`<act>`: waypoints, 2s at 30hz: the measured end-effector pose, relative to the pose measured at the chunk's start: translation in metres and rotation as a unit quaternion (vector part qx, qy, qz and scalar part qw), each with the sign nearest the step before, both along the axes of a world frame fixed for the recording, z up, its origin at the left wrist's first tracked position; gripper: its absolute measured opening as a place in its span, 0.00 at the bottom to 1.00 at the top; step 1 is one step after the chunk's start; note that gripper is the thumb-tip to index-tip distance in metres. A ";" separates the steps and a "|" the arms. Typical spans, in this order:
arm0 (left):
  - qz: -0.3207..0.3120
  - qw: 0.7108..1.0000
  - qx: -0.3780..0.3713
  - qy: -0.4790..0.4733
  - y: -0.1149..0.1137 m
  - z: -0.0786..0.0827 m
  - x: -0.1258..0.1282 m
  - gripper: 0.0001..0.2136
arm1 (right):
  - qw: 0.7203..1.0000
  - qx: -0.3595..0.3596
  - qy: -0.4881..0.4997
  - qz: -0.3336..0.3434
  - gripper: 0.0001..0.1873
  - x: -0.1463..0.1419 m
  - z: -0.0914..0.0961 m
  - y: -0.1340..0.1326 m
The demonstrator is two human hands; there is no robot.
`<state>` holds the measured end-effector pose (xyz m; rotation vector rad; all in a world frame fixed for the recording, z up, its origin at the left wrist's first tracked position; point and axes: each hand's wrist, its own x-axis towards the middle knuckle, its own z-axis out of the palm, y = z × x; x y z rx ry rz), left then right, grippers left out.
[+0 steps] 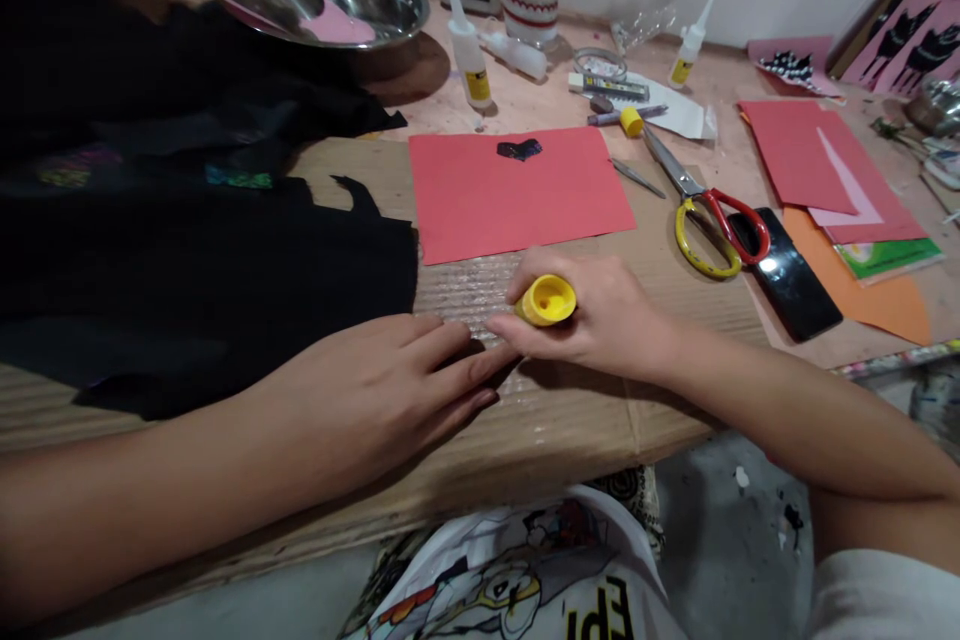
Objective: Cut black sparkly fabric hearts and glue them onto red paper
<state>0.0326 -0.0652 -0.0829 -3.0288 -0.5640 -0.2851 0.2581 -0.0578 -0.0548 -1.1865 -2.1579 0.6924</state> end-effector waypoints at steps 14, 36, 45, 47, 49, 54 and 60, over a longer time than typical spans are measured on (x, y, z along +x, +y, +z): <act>0.001 1.000 0.005 -0.009 -0.001 0.002 0.000 0.18 | 0.999 0.021 0.034 -0.031 0.09 0.007 0.008 -0.003; 0.000 1.000 0.019 -0.006 0.000 0.003 0.001 0.18 | 0.997 0.052 0.026 -0.048 0.11 0.008 0.008 -0.005; 0.007 1.000 -0.016 -0.001 0.000 0.001 0.000 0.18 | 0.999 -0.018 0.031 -0.017 0.09 -0.001 0.002 -0.002; 0.008 1.000 -0.018 0.001 0.000 0.001 0.000 0.19 | 0.999 -0.013 0.037 -0.010 0.09 -0.001 0.000 -0.001; 0.010 1.000 -0.020 0.005 -0.001 0.001 0.000 0.19 | 0.999 -0.004 0.037 -0.010 0.10 -0.001 -0.002 0.000; 0.011 1.000 -0.019 0.009 -0.001 0.003 0.000 0.17 | 1.000 0.013 0.017 -0.013 0.11 0.001 -0.003 0.001; 0.004 1.000 0.005 -0.005 0.000 0.002 0.000 0.18 | 0.996 0.042 0.021 -0.071 0.14 0.007 0.007 -0.003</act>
